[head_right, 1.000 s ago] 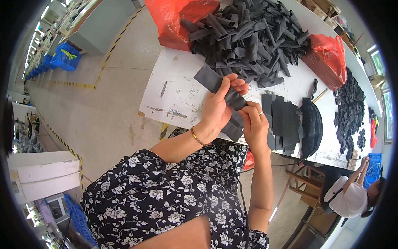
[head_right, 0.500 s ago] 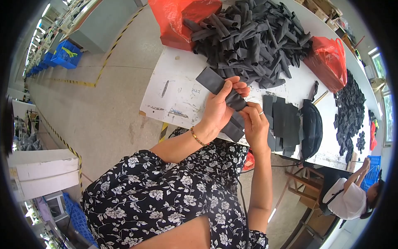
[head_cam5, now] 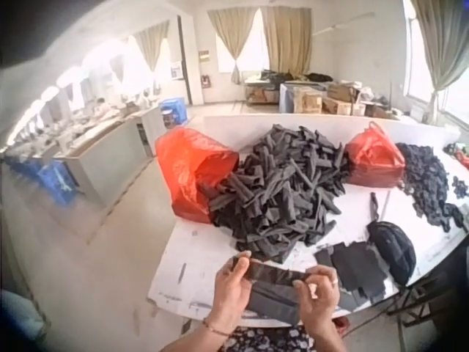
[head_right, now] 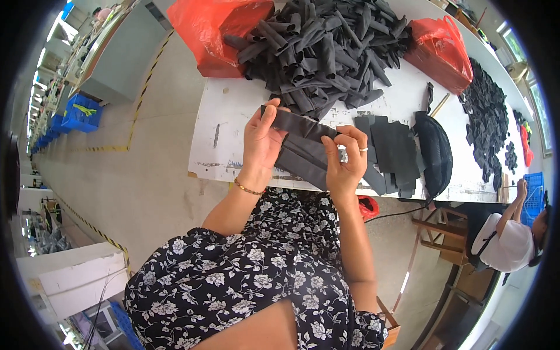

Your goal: Assembling small black material components by hand at a factory workbench.

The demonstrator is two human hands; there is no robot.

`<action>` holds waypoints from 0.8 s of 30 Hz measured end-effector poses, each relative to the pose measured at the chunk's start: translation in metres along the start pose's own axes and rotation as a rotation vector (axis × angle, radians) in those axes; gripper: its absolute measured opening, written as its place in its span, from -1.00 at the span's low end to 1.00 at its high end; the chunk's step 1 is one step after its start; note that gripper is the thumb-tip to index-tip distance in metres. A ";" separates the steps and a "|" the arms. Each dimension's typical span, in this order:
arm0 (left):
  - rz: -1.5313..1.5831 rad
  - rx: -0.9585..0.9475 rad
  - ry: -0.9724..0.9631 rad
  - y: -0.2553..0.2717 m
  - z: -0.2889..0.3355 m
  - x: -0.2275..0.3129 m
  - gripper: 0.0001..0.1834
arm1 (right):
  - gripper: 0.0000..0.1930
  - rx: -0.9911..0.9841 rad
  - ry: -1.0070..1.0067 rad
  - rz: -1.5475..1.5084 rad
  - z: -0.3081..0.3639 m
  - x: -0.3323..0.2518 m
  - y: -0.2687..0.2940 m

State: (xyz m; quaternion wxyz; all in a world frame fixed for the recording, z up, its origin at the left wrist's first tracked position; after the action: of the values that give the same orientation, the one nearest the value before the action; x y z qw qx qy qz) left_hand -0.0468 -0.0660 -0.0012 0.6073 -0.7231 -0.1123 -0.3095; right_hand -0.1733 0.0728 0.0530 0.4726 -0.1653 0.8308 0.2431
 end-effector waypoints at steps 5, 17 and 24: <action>-0.109 -0.189 -0.104 -0.006 0.002 0.020 -0.83 | -0.71 -0.122 -0.185 -0.348 0.005 0.007 0.006; -0.076 -0.216 -0.065 -0.025 0.006 0.035 -0.78 | -0.95 -0.140 -0.294 -0.312 0.001 0.005 0.008; -0.244 -0.261 -0.145 0.002 0.000 0.032 -0.76 | -0.96 -0.139 -0.285 -0.257 0.000 0.009 0.008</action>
State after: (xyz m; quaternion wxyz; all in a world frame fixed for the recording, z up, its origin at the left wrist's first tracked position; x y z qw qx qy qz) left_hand -0.0207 -0.0733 0.0154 0.4565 -0.7973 -0.2014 -0.3396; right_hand -0.1817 0.0787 0.0468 0.5998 -0.2662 0.7089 0.2585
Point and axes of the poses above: each hand's wrist, its own z-axis away from the middle knuckle, its own y-axis out of the back of the hand, x = y × z, the point moved 6 cm from there along -z, towards the middle knuckle, and after that the axes turned 11 degrees about -y, right-handed, at the moved point
